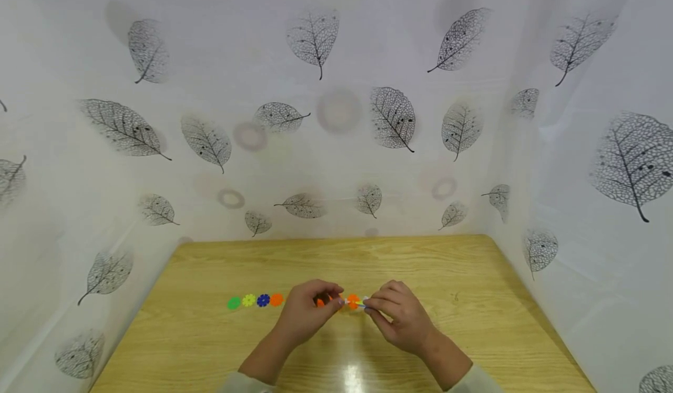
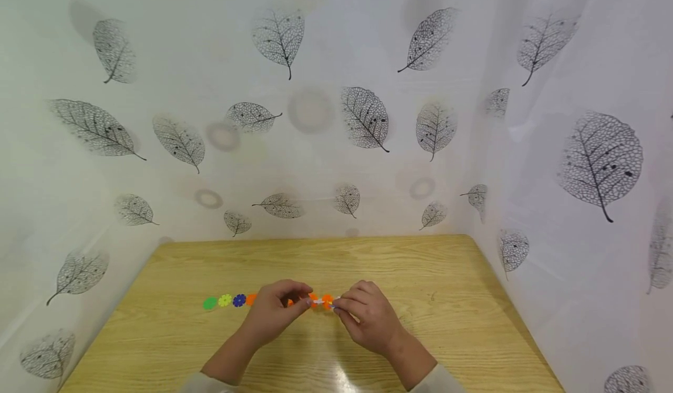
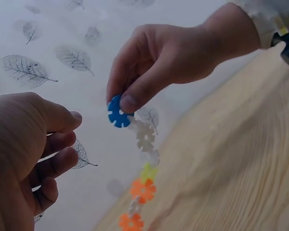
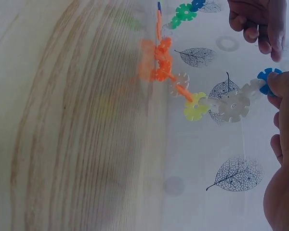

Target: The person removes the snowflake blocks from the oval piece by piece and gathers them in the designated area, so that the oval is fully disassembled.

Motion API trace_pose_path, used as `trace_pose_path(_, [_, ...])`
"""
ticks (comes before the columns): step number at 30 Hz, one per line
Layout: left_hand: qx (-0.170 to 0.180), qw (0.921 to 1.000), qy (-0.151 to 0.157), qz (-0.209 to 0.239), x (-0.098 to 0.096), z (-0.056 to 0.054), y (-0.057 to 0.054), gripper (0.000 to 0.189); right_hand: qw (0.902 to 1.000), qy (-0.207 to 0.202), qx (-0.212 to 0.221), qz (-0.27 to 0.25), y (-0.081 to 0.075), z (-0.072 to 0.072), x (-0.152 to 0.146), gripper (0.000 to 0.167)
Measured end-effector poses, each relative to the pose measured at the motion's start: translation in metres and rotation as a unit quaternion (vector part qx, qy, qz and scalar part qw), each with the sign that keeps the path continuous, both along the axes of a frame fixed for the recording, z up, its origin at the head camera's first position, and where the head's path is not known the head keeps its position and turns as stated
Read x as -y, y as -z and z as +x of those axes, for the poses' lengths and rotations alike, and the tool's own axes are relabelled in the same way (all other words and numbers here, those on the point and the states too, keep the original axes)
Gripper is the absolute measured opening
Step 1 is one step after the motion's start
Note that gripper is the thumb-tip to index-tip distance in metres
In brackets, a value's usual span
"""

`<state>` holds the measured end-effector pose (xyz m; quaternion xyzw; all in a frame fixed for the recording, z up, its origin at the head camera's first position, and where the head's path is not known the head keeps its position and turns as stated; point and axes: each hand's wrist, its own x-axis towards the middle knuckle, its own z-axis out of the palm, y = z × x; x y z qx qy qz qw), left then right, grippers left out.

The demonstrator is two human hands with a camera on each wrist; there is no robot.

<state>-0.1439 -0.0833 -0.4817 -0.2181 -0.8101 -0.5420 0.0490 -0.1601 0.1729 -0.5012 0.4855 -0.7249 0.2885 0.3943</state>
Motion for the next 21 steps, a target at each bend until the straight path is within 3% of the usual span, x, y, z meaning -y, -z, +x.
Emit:
trace_pose_path(10, [-0.013,0.9988,0.044,-0.020,-0.016,0.002,-0.001,0.008,1.0000,0.000,-0.002,-0.004,0.001,0.000,0.001,0.009])
trace_pose_path(21, [-0.016,0.9976,0.051,-0.043,-0.022,0.003,-0.001,0.004,0.9998,-0.012,0.011,-0.006,0.000,0.002,0.002,0.017])
